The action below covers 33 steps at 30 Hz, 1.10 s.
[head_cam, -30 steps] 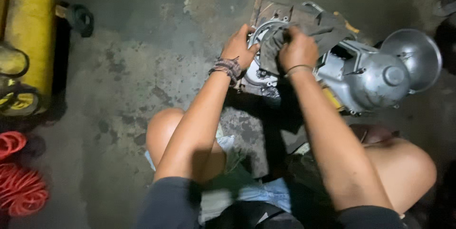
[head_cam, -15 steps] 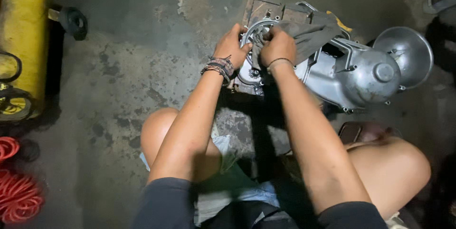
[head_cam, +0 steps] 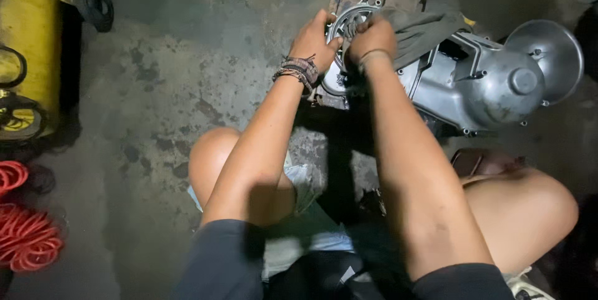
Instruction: The person sits on the floor and wipes the interior of a disassembled engine casing with a cloth. They repeatedly rub the inner surfaces and edges, occasionally adjusting the cloth and repositioning their hands to reach different areas.
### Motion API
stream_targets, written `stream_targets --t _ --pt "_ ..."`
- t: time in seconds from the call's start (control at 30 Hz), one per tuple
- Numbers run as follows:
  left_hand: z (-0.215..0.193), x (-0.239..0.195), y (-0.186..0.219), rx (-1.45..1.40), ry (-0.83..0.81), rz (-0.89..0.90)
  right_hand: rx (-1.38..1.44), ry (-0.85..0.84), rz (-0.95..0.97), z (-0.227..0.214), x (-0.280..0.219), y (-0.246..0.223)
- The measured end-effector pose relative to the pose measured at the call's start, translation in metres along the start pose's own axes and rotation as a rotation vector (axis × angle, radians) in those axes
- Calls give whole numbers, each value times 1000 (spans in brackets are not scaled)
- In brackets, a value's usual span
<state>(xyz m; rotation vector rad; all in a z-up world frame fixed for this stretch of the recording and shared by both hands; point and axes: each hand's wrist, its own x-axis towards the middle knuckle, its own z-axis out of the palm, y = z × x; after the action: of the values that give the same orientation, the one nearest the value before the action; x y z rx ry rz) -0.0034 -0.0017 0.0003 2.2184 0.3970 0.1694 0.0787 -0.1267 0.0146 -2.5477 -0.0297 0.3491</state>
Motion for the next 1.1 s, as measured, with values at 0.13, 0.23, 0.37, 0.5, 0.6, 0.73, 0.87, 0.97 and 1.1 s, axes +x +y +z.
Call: stream_targets --t 0.13,0.23,0.37,0.5,0.6,0.73,0.87,0.97,1.1 --pt "3 9 -1 20 4 -23 84 114 11 15 7 6" --pt "3 8 -9 19 43 34 129 76 57 20 14 7" --pt "-8 3 5 -52 -24 -37 197 -11 156 19 31 14" --pt "7 15 -8 31 54 -31 347 513 -44 34 46 33" --pt "-7 5 4 -19 -49 -66 455 567 -389 -24 29 42" --pt "-10 6 9 -20 -79 -100 77 144 -652 -74 3 58" --pt "-11 9 6 7 -65 -46 -709 -259 -501 -95 -31 42" --pt "-11 9 5 -13 -72 -51 -825 -280 -395 -105 -36 36" --pt "-8 13 3 7 -66 -56 -662 76 -628 -90 -38 31"
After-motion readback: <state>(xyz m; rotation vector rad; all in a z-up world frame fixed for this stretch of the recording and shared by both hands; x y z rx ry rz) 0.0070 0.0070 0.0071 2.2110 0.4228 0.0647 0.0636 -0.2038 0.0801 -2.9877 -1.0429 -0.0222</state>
